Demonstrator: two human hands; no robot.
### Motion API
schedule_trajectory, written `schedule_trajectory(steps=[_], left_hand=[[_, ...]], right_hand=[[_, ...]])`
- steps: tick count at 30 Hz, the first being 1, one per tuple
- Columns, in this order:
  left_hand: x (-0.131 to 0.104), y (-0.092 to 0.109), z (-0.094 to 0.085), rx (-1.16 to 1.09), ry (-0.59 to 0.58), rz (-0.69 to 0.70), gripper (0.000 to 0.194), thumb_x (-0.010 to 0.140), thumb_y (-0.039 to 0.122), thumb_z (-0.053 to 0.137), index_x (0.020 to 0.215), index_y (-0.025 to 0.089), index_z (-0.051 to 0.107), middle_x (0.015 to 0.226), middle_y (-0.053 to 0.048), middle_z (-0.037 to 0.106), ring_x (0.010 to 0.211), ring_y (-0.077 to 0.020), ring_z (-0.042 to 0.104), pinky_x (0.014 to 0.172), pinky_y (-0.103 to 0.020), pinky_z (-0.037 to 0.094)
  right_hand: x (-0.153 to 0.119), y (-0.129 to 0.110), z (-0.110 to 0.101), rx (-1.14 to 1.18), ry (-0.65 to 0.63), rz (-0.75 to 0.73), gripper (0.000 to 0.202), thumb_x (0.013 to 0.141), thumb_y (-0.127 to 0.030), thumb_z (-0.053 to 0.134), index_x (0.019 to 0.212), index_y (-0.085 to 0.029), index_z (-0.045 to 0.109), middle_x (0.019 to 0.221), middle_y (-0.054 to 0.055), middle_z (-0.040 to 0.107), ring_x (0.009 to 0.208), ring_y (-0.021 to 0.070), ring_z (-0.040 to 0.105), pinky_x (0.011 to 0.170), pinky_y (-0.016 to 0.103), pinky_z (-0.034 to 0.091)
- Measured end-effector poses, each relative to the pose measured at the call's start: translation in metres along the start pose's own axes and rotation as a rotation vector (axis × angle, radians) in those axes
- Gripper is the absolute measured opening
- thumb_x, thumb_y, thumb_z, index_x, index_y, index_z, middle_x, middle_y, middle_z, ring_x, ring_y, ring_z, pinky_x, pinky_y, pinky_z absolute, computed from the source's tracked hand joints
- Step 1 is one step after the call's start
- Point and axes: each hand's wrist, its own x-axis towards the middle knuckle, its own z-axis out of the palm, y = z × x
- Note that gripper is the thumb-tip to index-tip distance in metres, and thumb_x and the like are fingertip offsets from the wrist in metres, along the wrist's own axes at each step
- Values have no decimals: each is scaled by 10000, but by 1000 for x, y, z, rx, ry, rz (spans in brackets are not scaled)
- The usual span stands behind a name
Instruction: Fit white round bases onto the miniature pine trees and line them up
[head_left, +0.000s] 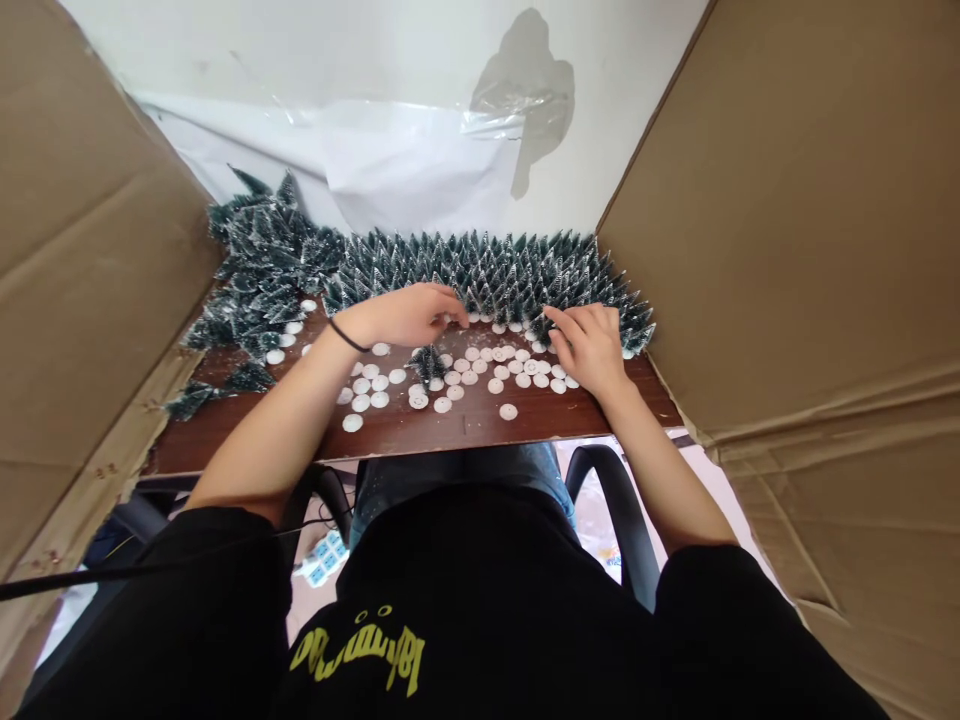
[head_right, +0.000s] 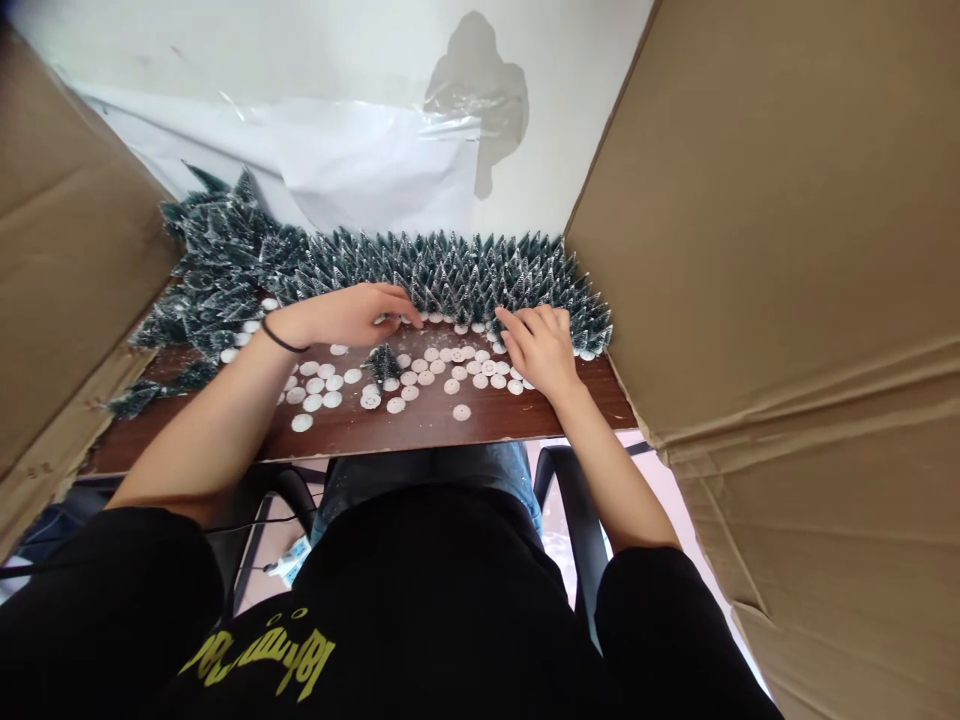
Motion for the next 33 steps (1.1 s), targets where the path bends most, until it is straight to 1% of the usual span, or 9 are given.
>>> schedule_trajectory(steps=[3,7,9,12,16,20,23,28,33], left_hand=[[-21,-17,-7,-20,-165,8,483,824,234,525,1284,200,668,1261,-80,651,1078,-213,630,1000,-343,486],[-28,-18,3,-135,-223,27,528,851,346,570,1367,242,612,1379,-76,607,1174,-220,602,1026,-328,461],[-24,-14,11,-182,-246,38,496,855,387,594,1329,254,645,1381,-63,622,1183,-215,605,1031,-318,450],[-18,-11,19,-203,-234,-17,405,852,418,614,1196,237,727,1256,-50,704,1082,-197,649,987,-304,462],[-14,-15,23,-277,-111,-40,314,851,401,630,1075,228,765,1089,-29,756,941,-155,675,884,-269,495],[-10,-16,35,-401,198,-31,298,864,400,643,1059,208,761,1046,-46,755,891,-140,672,830,-265,522],[-3,-7,49,-430,389,-18,265,904,370,617,1039,192,758,1024,-63,748,863,-128,661,803,-259,528],[4,19,67,-355,476,126,207,931,310,591,990,189,747,963,-62,738,835,-131,661,751,-245,521],[5,35,78,-340,531,136,165,908,304,628,958,172,712,929,-49,744,786,-127,664,772,-244,532]], right_hand=[[-1,-1,2,24,53,-11,329,1007,-275,436,1226,-209,672,933,81,677,894,230,536,819,393,353],[-2,-2,4,75,108,-17,293,994,-249,445,1146,-212,691,868,64,679,849,218,551,814,386,362],[-3,-2,4,87,158,22,288,993,-246,433,1105,-209,696,828,57,670,826,215,558,809,383,369],[-4,1,5,112,226,89,292,998,-257,412,1048,-204,695,793,52,659,809,215,571,799,378,382],[-5,3,5,156,267,149,311,1004,-278,389,1020,-211,693,788,53,663,802,220,585,803,386,397],[-4,-4,4,180,219,151,343,1006,-291,374,992,-210,707,760,65,669,784,233,588,789,408,403],[-1,-15,6,203,117,33,338,1002,-302,398,998,-207,722,793,76,700,787,234,592,786,420,407],[2,-35,10,232,-76,-239,368,1024,-401,425,1192,-195,679,1017,102,750,942,242,622,815,402,427],[3,-39,13,235,-117,-289,392,1037,-441,399,1191,-193,660,1018,112,734,953,238,627,791,379,452]])
